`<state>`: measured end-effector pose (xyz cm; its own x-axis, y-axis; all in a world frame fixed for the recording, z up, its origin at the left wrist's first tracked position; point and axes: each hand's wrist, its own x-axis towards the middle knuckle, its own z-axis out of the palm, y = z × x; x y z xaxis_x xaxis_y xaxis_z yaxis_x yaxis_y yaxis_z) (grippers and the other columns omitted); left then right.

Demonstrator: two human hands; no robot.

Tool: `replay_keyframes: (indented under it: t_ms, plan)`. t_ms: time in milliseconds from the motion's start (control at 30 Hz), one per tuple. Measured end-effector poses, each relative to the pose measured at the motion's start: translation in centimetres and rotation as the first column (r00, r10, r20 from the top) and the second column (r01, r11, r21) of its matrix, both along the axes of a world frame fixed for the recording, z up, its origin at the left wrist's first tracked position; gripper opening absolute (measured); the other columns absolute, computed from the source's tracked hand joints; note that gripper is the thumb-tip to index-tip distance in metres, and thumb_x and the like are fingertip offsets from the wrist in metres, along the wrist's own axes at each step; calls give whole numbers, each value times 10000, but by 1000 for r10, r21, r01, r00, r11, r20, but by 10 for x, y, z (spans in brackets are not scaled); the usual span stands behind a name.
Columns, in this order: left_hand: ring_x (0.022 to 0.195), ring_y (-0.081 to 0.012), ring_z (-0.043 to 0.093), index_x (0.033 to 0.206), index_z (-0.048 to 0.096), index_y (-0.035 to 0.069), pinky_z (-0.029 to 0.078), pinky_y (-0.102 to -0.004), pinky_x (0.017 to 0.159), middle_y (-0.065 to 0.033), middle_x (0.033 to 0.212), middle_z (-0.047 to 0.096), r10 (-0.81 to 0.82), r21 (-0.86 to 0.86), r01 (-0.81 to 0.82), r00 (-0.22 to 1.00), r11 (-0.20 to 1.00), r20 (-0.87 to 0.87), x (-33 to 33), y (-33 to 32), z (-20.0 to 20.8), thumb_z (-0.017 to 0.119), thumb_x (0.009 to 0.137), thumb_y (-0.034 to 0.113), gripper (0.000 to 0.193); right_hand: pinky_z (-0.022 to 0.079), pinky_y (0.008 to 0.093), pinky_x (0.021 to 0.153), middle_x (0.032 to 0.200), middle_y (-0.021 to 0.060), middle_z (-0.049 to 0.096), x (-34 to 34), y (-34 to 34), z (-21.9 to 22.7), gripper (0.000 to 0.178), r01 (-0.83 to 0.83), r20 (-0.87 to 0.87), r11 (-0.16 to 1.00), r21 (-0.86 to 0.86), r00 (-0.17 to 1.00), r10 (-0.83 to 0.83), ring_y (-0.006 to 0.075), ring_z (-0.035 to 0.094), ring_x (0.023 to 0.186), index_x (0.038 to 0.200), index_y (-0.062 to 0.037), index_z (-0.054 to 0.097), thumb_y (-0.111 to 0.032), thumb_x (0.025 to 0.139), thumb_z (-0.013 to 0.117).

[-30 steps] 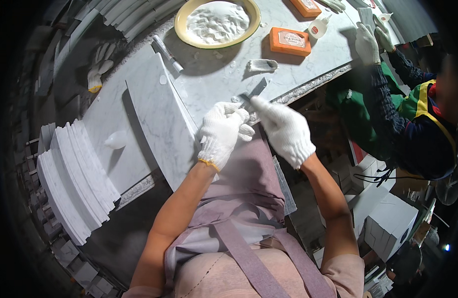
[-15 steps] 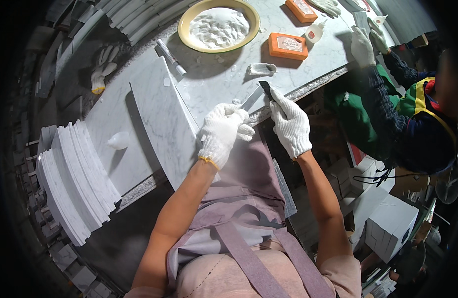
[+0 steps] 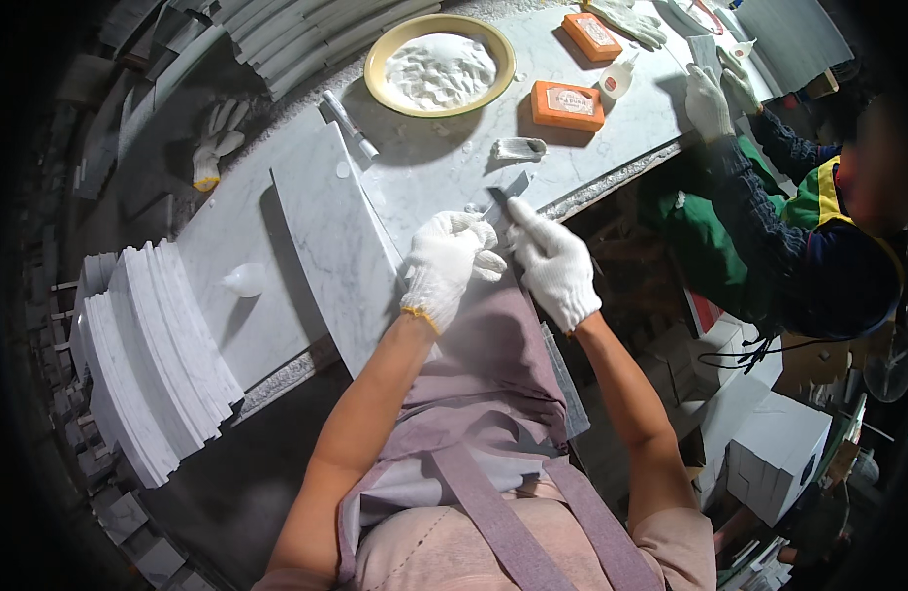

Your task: The person applies adhesive from a small bottle onto a white rectangular tile and spreads it with a metal scraper. They repeat this process on multiple tiles, occasionally wiping the scraper and adjusting the tile position.

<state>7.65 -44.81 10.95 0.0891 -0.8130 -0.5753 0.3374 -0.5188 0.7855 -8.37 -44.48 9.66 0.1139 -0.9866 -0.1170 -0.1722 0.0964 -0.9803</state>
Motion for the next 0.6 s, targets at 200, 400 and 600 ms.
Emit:
replay_keyframes:
  t_ms: [200,400,600]
  plan:
    - [631,-174,706,1079,622,-14,578,-276,529,-109,912,708,-8,2,8,1000,1000,27,-2,0,4,668,977,101,161,445,197,520,841,-20,652,-6,7,14,415,-67,64,961,270,997,51,32,503,571,1455,-111,618,-142,1042,616]
    - [635,-184,713,1110,620,12,576,-282,532,-107,916,713,112,-36,-110,992,993,60,-7,4,16,661,993,124,166,483,204,518,841,8,658,-42,4,14,611,136,191,936,325,960,-206,54,570,593,1546,-91,496,-295,1011,711]
    - [621,-176,708,1034,656,28,570,-288,537,-96,821,708,115,-119,-121,992,986,-51,0,16,32,635,1015,145,120,568,246,605,945,60,688,-45,6,-3,624,101,327,934,342,919,-219,128,686,745,1561,-49,453,-204,1011,705]
